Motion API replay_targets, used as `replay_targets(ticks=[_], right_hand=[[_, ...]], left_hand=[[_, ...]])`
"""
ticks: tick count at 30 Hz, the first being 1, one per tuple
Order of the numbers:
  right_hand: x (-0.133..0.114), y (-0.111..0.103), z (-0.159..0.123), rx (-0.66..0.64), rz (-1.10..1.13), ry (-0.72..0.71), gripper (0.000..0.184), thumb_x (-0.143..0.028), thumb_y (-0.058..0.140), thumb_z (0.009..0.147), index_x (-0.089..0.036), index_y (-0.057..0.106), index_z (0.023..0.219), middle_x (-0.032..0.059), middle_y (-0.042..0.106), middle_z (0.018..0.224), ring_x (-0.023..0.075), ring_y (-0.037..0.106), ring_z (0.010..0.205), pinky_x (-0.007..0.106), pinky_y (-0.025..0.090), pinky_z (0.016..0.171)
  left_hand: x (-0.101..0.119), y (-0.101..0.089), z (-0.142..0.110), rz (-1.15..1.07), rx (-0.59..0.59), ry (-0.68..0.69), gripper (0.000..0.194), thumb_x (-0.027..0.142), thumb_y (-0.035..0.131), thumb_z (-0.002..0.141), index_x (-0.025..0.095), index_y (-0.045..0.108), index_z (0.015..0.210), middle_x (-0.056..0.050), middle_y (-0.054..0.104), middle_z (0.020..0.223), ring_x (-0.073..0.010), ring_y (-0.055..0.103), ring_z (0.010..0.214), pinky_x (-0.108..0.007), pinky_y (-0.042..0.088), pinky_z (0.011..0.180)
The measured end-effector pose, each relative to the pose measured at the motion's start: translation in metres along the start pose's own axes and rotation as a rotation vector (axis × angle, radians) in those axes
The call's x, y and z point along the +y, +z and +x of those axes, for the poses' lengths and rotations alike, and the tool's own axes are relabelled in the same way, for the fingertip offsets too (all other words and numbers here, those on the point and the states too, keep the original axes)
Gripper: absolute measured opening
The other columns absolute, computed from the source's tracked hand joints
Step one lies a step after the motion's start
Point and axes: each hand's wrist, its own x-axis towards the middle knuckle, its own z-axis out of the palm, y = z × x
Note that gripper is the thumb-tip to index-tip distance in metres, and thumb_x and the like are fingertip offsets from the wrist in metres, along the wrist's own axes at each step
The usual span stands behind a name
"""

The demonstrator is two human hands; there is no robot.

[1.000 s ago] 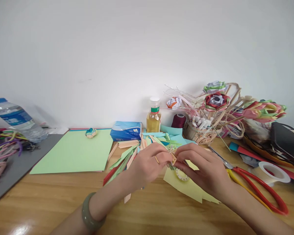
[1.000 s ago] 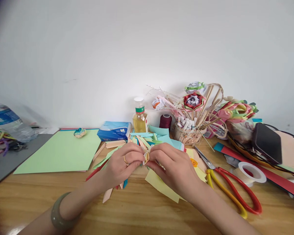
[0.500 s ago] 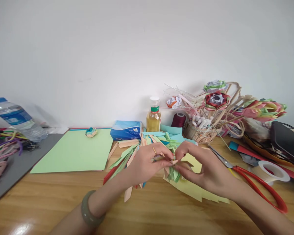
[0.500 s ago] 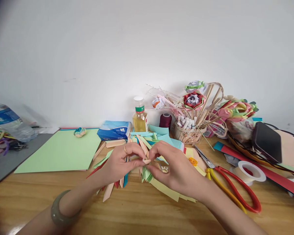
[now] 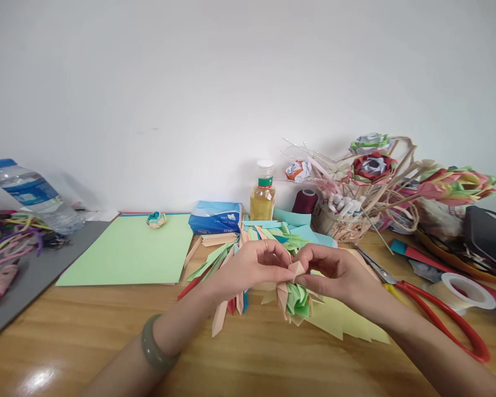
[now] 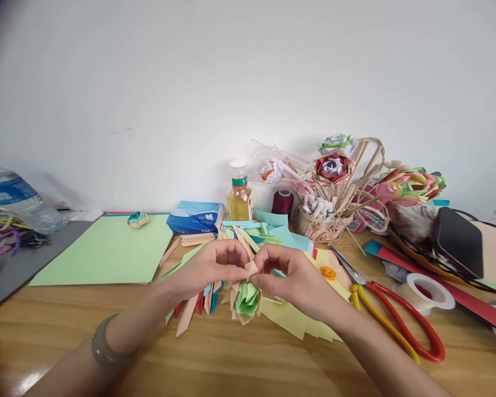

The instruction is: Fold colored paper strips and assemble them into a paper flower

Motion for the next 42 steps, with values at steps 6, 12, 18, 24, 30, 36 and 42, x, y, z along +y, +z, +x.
replay_targets(ticks=[6, 12, 18, 24, 30, 36, 42], right_hand=[[0.001, 0.000, 0.002, 0.039, 0.057, 0.019, 0.014, -0.028, 0.061, 0.074, -0.017, 0.054, 0.069, -0.0027, 0.053, 0.063, 0.0085, 0.049, 0.054, 0.021, 0.039, 0.047], [0.003, 0.001, 0.004, 0.059, 0.085, 0.110, 0.016, -0.030, 0.062, 0.072, -0.017, 0.053, 0.069, -0.0037, 0.052, 0.061, 0.0078, 0.048, 0.052, 0.020, 0.037, 0.047], [0.006, 0.003, 0.005, 0.059, 0.063, 0.129, 0.016, -0.031, 0.060, 0.072, -0.017, 0.052, 0.070, -0.0037, 0.051, 0.063, 0.0082, 0.047, 0.054, 0.021, 0.035, 0.048], [0.008, 0.004, 0.005, 0.036, 0.086, 0.094, 0.016, -0.032, 0.059, 0.074, -0.017, 0.053, 0.072, -0.0014, 0.054, 0.066, 0.0094, 0.050, 0.057, 0.022, 0.038, 0.050], [0.013, 0.005, 0.006, 0.033, 0.077, 0.145, 0.025, -0.042, 0.062, 0.071, -0.018, 0.053, 0.070, -0.0013, 0.054, 0.066, 0.0103, 0.049, 0.058, 0.023, 0.038, 0.052], [0.016, 0.008, 0.005, 0.069, 0.046, 0.104, 0.022, -0.037, 0.061, 0.073, -0.019, 0.051, 0.067, -0.0022, 0.051, 0.063, 0.0105, 0.047, 0.059, 0.023, 0.037, 0.053], [0.015, 0.011, 0.001, 0.114, -0.006, 0.059, 0.018, -0.034, 0.056, 0.078, -0.019, 0.053, 0.069, -0.0020, 0.052, 0.063, 0.0103, 0.047, 0.059, 0.023, 0.036, 0.053]], left_hand=[[-0.001, -0.001, 0.001, 0.062, 0.042, 0.010, 0.009, 0.017, 0.067, 0.066, 0.013, 0.060, 0.066, -0.001, 0.057, 0.071, -0.0090, 0.051, 0.067, -0.021, 0.040, 0.061], [-0.009, -0.003, 0.002, 0.172, 0.145, 0.032, 0.018, 0.030, 0.071, 0.065, 0.014, 0.062, 0.065, 0.001, 0.057, 0.065, -0.0089, 0.050, 0.063, -0.021, 0.037, 0.058], [-0.011, -0.003, 0.002, 0.104, 0.162, -0.015, 0.023, 0.032, 0.072, 0.063, 0.013, 0.060, 0.066, 0.001, 0.058, 0.064, -0.0082, 0.051, 0.061, -0.022, 0.036, 0.059], [-0.011, -0.002, 0.004, -0.010, 0.095, 0.010, 0.014, 0.022, 0.068, 0.065, 0.013, 0.057, 0.065, 0.002, 0.058, 0.059, -0.0088, 0.055, 0.056, -0.022, 0.040, 0.056], [-0.009, -0.002, 0.003, -0.065, 0.022, 0.003, 0.011, 0.020, 0.065, 0.068, 0.014, 0.056, 0.069, 0.002, 0.058, 0.057, -0.0098, 0.056, 0.052, -0.022, 0.042, 0.054], [-0.006, 0.001, 0.003, -0.080, 0.092, -0.022, 0.010, 0.015, 0.066, 0.063, 0.012, 0.057, 0.066, 0.002, 0.055, 0.059, -0.0061, 0.052, 0.053, -0.019, 0.040, 0.054], [-0.006, 0.003, 0.005, -0.070, 0.164, -0.010, 0.013, 0.016, 0.068, 0.061, 0.013, 0.055, 0.062, 0.003, 0.055, 0.055, -0.0067, 0.051, 0.049, -0.019, 0.039, 0.050]])
